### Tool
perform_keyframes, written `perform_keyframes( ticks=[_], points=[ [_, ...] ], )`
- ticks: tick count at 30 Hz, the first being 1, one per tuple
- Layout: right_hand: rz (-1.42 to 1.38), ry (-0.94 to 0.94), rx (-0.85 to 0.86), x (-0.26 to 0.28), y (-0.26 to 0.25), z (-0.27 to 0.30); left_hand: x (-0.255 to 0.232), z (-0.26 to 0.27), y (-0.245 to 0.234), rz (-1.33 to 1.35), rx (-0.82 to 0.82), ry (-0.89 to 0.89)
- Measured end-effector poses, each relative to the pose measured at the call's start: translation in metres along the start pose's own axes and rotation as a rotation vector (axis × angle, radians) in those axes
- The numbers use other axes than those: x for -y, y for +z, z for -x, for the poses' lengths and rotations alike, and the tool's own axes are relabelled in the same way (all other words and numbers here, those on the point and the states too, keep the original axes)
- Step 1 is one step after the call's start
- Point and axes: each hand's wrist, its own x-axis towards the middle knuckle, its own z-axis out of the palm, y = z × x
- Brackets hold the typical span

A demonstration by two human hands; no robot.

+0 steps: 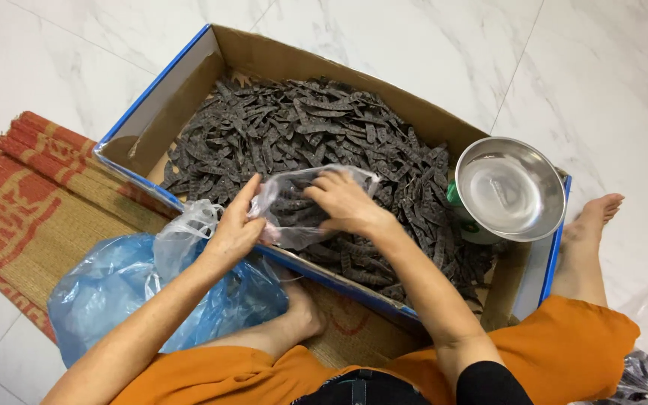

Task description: The person picks up dried locust pods from a box by hand, places them into a plastic bag, and ties the bag closed before repeating the process.

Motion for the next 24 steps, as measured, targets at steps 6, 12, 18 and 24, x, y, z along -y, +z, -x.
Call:
perform_keyframes(
  ticks=[6, 12, 18, 24],
  points=[
    [0.088, 0.099, 0.007, 0.001, -0.039, 0.023, -0.021, 0.011, 0.001, -0.172, 0.058, 0.313],
    [-0.193, -0.128, -0.297, -0.012, -0.03, 0.047, -0.029, 0.015, 0.001, -0.409, 0.1, 0.318],
    [-0.419, 0.556, -0.547, -0.055, 0.012, 0.119, -0.023, 0.012, -0.011, -0.466, -0.052, 0.25],
    [0.076, 0.539, -0.308, -0.088, 0.085, 0.145, -0.022, 0.009, -0.014, -0.21, -0.107, 0.181]
  ],
)
